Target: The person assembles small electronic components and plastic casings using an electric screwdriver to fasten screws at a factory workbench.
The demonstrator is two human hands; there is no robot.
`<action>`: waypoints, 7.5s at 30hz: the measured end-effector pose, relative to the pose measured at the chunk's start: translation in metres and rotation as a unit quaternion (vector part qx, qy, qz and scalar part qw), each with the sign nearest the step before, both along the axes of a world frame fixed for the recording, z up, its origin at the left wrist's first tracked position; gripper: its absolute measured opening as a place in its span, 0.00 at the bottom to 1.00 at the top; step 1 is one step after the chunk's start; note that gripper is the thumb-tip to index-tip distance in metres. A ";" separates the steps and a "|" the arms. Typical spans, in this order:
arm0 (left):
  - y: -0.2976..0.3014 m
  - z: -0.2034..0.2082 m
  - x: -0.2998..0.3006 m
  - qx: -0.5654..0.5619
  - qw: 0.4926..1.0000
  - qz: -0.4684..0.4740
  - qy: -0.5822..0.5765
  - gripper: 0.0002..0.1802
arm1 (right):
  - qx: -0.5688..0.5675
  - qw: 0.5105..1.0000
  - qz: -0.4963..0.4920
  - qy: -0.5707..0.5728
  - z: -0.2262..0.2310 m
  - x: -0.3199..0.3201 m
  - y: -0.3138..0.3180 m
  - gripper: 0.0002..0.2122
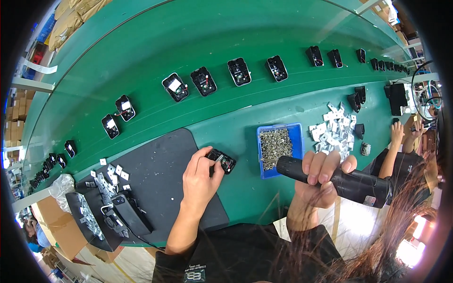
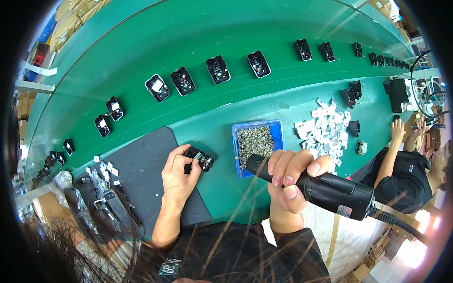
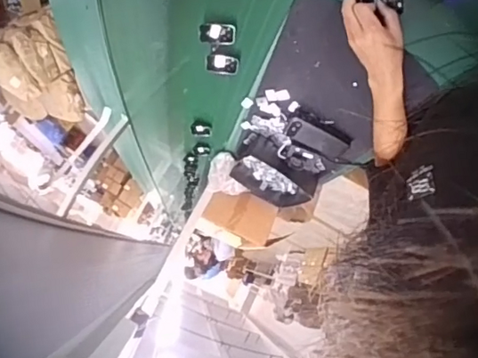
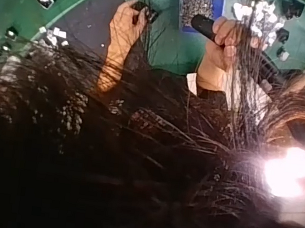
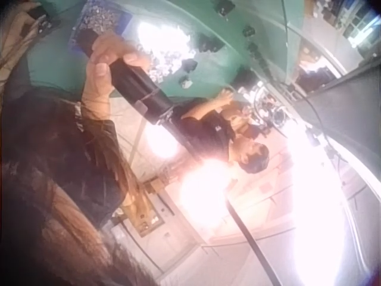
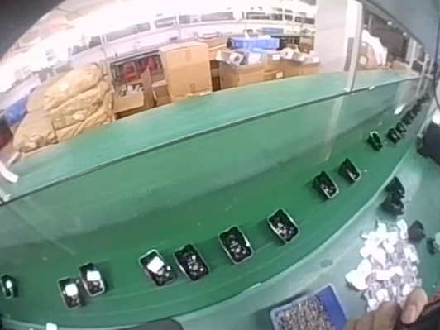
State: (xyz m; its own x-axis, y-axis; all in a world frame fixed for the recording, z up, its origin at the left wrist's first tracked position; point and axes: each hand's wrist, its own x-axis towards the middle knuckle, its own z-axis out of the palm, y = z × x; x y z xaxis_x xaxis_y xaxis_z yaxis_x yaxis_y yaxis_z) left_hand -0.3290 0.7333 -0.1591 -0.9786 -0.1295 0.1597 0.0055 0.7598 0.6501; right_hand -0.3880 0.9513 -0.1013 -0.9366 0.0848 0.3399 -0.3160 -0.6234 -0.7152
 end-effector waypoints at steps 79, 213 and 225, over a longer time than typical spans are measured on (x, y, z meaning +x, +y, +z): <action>0.003 0.012 0.013 0.072 0.984 -0.144 0.070 0.41 | -0.107 0.985 0.129 -0.042 -0.010 0.001 -0.003 0.19; -0.030 0.034 -0.121 -0.031 0.999 -0.019 -0.011 0.22 | 0.009 0.945 0.134 -0.299 -0.032 -0.072 -0.069 0.23; -0.052 0.012 -0.062 -0.109 0.989 -0.043 -0.087 0.12 | 0.025 0.949 0.187 -0.251 -0.029 -0.109 -0.133 0.18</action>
State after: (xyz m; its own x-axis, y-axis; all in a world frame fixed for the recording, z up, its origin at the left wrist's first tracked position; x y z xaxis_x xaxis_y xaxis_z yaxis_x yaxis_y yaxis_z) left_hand -0.3908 0.6815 -0.1470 -0.9997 -0.0250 0.0018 -0.0213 0.8838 0.4674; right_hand -0.4972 0.8188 -0.1300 -0.9430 -0.2902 -0.1627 0.3096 -0.5862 -0.7487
